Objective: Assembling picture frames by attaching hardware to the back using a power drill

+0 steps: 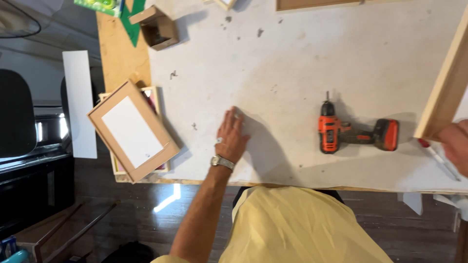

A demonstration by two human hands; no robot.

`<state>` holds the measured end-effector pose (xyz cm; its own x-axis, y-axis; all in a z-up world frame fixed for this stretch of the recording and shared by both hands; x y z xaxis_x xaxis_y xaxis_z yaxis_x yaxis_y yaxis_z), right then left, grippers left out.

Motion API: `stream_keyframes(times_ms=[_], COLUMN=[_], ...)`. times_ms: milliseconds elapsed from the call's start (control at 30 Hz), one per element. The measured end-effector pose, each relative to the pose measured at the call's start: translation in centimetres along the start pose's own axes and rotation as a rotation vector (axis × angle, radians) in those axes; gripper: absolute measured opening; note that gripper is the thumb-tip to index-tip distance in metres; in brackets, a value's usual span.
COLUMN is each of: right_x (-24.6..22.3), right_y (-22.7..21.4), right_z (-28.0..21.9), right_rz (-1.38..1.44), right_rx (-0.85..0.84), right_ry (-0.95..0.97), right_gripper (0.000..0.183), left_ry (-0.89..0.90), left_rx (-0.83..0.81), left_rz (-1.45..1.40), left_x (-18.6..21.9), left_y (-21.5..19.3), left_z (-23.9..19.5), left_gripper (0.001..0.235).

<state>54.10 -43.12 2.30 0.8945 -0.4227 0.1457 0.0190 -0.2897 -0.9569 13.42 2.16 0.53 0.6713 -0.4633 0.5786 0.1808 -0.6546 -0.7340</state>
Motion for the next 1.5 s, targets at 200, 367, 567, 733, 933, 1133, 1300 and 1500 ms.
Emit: stream_keyframes(times_ms=[200, 367, 567, 733, 933, 1133, 1300, 1500], right_x=[-21.9, -34.3, -44.9, -49.6, -49.9, -44.0, -40.7, -32.3], right_y=[-15.9, -17.3, -13.9, -11.9, -11.9, -15.4, -8.5, -14.1], right_z=[3.2, 6.6, 10.3, 12.0, 11.9, 12.4, 13.7, 15.3], right_rz=[-0.712, -0.457, -0.247, -0.108, -0.109, -0.055, 0.315, 0.326], right_rx=[0.006, 0.127, 0.222, 0.148, 0.135, 0.080, -0.162, -0.363], right_ry=[-0.519, -0.458, -0.457, -0.491, -0.463, -0.362, -0.244, 0.193], right_gripper=[0.030, 0.021, 0.012, 0.010, 0.010, 0.009, 0.015, 0.017], left_ry=[0.206, 0.141, 0.017, -0.004, 0.081, 0.044, -0.013, -0.183], left_rx=[0.115, 0.090, 0.090, 0.108, 0.141, 0.114, 0.115, 0.077], left_rz=[-0.184, -0.235, -0.280, -0.246, -0.235, -0.238, -0.210, -0.218], left_x=[-2.6, -5.4, -9.6, -11.4, -10.3, -9.8, -9.6, -11.5], left_y=[2.3, 1.5, -0.4, -0.6, -1.0, -1.7, -2.1, -1.9], left_z=[-6.4, -9.6, -11.5, -12.4, -13.0, -13.0, -11.7, -9.4], left_gripper=[0.057, 0.052, 0.046, 0.044, 0.041, 0.039, 0.037, 0.028])
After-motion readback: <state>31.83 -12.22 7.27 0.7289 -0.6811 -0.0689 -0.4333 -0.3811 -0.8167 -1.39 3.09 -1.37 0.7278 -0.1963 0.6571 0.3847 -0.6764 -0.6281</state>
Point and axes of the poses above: each hand's wrist, its own z-axis towards the middle knuckle, its own y-axis out of the palm, x = y × z, the point moved 5 cm from there along z, towards the middle knuckle, and after that the axes turned 15 degrees about -z, right-handed, at the moved point
